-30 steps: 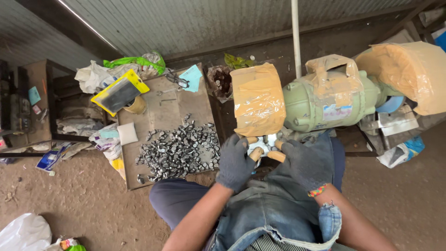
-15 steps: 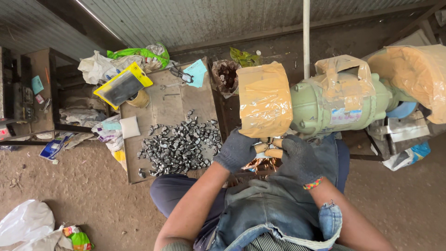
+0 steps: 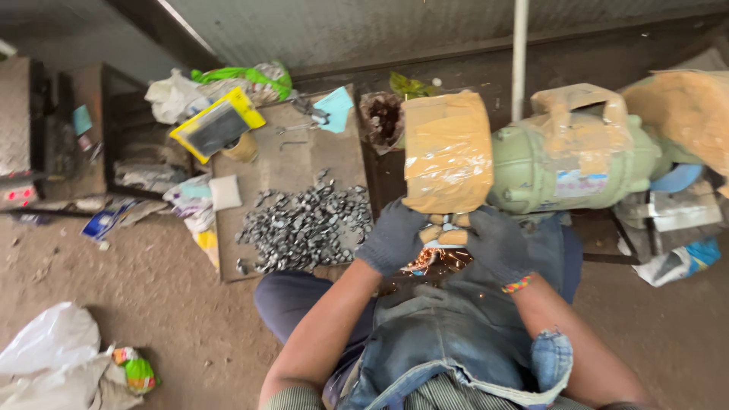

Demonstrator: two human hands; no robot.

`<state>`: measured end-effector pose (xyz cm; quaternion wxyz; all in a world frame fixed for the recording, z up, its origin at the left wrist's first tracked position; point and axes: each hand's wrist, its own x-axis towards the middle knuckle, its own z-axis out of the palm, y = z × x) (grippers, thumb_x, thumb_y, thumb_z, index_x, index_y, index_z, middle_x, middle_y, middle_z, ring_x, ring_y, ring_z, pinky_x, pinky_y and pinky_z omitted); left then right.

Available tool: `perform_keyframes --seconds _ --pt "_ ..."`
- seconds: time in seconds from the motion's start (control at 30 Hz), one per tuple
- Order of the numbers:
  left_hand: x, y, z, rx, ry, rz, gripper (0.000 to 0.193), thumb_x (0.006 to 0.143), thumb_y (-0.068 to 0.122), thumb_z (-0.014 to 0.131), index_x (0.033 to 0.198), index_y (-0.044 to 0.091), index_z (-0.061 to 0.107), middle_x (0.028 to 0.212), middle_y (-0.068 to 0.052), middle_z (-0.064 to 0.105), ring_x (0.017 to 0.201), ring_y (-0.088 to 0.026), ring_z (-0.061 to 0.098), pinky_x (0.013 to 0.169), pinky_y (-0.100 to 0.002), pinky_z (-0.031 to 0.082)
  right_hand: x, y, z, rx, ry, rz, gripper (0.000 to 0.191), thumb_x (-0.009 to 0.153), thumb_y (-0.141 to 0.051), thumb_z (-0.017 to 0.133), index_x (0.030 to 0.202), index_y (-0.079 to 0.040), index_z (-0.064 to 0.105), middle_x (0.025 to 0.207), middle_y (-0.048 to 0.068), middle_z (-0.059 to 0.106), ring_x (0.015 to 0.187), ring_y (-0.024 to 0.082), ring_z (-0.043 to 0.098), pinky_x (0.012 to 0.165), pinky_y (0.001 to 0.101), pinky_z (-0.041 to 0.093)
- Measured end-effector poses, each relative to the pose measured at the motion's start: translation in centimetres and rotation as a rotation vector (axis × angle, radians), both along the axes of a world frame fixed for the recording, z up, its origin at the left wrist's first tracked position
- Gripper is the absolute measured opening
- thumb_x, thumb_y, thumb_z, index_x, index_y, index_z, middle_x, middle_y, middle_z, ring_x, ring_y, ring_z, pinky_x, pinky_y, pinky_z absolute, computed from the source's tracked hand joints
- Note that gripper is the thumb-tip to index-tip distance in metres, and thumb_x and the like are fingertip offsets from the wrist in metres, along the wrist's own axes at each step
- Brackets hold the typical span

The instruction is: The person sits on the floor at a bench grinder and grinds small metal castings one at a time, holding each piece against the spinning wheel with sparks flying, then places the ground piece onto a tray with a growing pile of finished parts and picks up the next piece.

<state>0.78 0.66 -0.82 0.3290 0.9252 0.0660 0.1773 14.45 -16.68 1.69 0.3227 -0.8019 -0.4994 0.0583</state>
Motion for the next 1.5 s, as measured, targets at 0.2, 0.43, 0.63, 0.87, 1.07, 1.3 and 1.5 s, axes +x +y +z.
perform_keyframes --seconds 0.2,0.43,0.63,0.87,1.07,1.3,1.5 --pt "-5.7 -4.3 -0.7 0.12 -0.067 -0.05 0.034 0.086 0.028 0.07 0.118 0.019 0.073 0.128 -0.009 0.063 0.12 -0.034 0.059 0.105 -0.047 0.047 -3.6 -3.7 0.3 -0.234 0.008 0.1 0.027 0.08 -0.037 0.077 0.094 -0.013 0.075 0.08 0.01 0.067 0.076 0.031 0.067 0.067 0.0449 0.05" --pt "-8.5 -0.9 -3.2 0.071 0.558 0.408 0.047 0.086 0.026 0.067 0.126 0.003 0.06 0.113 -0.02 0.066 0.103 -0.037 0.066 0.086 -0.048 0.053 -5.9 -4.1 -3.4 -0.323 0.012 0.113 0.031 0.082 -0.042 0.074 0.098 -0.015 0.075 0.085 0.009 0.07 0.076 0.032 0.068 0.064 0.0457 0.052" --pt "-9.0 1.2 -3.4 0.019 0.732 0.494 0.046 0.086 0.016 0.061 0.131 0.007 0.054 0.107 -0.021 0.069 0.102 -0.041 0.066 0.086 -0.051 0.053 -6.0 -3.5 -2.5 -0.262 0.092 0.123 0.033 0.083 -0.043 0.075 0.095 -0.012 0.076 0.086 0.01 0.071 0.077 0.033 0.069 0.066 0.0446 0.053" --pt "-8.9 -0.5 -1.5 -0.557 0.61 0.695 0.043 0.093 0.026 0.067 0.132 0.014 0.055 0.112 -0.016 0.072 0.108 -0.036 0.068 0.091 -0.046 0.052 -6.2 -2.5 2.4 -0.103 0.173 0.199 0.038 0.082 -0.041 0.077 0.102 -0.009 0.075 0.082 0.01 0.07 0.072 0.03 0.069 0.062 0.0396 0.052" --pt "-7.4 -6.1 2.0 -0.161 -0.025 0.128 0.054 0.083 0.022 0.074 0.132 0.007 0.057 0.116 -0.014 0.07 0.109 -0.033 0.071 0.095 -0.042 0.056 -6.1 -2.2 4.1 -0.253 1.091 -0.098 0.041 0.085 -0.032 0.073 0.116 -0.005 0.074 0.089 0.01 0.079 0.064 0.021 0.068 0.061 0.0368 0.051" --pt "-3.1 -3.5 2.4 -0.065 -0.027 0.046 0.036 0.087 0.024 0.079 0.115 0.005 0.067 0.126 -0.018 0.065 0.109 -0.04 0.065 0.092 -0.048 0.054 -2.3 -2.7 2.2 -0.02 0.288 -0.063 0.031 0.087 -0.031 0.074 0.106 -0.006 0.074 0.092 0.014 0.075 0.084 0.03 0.073 0.07 0.041 0.054" --pt "0.5 -0.9 1.5 0.012 0.014 0.064 0.026 0.085 0.023 0.077 0.106 0.007 0.073 0.103 -0.017 0.071 0.099 -0.04 0.066 0.088 -0.052 0.052 -1.6 -1.4 1.2 -0.078 0.064 -0.098 0.035 0.08 -0.035 0.081 0.098 -0.006 0.076 0.087 0.015 0.069 0.083 0.036 0.067 0.07 0.0462 0.051"
